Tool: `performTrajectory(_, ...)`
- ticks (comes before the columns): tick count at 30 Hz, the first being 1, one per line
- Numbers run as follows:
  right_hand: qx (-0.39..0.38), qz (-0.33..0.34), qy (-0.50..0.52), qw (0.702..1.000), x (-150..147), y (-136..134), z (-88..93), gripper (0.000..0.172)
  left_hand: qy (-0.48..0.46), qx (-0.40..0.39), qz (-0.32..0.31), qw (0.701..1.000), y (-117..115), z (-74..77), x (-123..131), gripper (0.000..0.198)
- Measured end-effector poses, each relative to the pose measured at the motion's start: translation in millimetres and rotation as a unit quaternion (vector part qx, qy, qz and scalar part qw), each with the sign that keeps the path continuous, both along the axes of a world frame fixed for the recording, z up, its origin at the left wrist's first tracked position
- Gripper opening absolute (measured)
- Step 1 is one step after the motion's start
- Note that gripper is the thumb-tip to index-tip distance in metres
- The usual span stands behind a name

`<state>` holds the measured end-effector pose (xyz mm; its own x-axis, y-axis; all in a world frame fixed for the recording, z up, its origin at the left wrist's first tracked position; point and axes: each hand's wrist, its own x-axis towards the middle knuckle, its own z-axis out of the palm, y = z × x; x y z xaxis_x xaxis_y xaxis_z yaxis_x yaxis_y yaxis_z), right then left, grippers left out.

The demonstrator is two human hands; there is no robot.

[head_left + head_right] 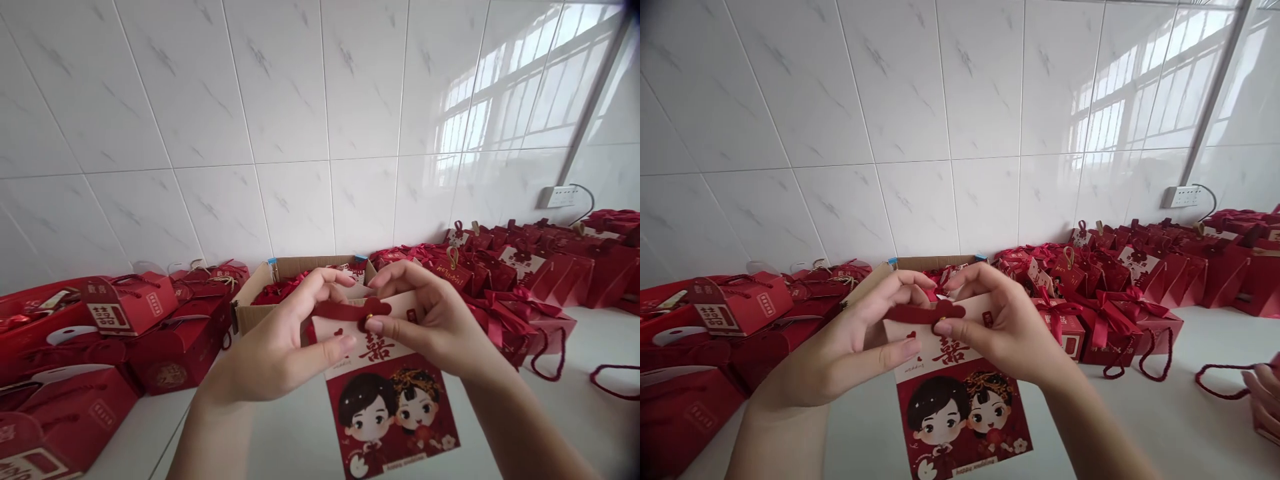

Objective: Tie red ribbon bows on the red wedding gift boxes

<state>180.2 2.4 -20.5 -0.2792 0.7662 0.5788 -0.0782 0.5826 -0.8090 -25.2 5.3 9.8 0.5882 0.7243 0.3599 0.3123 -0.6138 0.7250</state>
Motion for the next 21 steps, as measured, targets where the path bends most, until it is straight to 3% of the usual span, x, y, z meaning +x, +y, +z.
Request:
performTrajectory(3,-0.002,-0.027,0.002,1.000,3.9,-0.1,0.0,0.032,0.007,0.021,0.045,0.999,2.5,0.9,-9.9,0.041)
performTrajectory(7,0.073,-0.092,-0.032,0.993,6.5,1.2,0.3,0.027,0.016,0.052,0.097,0.994,5.5,1.9,-19.6,0.016)
performTrajectory(11,0.131,-0.148,-0.088,0.976,5.7,0.4,2.0,0.016,0.030,0.171,0.190,0.966,8.9,0.7,-19.5,0.009)
performTrajectory(15,0.152,-0.163,-0.120,0.968,4.7,-1.2,1.9,0.010,0.023,0.289,0.251,0.923,12.7,-3.5,-8.3,0.011)
performTrajectory(18,0.204,-0.155,-0.120,0.959,5.3,-0.5,-0.1,0.012,-0.008,0.276,0.246,0.929,13.3,-6.4,1.0,0.017)
performTrajectory(21,0.254,-0.149,-0.116,0.949,6.5,0.1,-1.1,0.013,-0.071,0.182,0.190,0.962,10.7,-5.6,5.1,0.019)
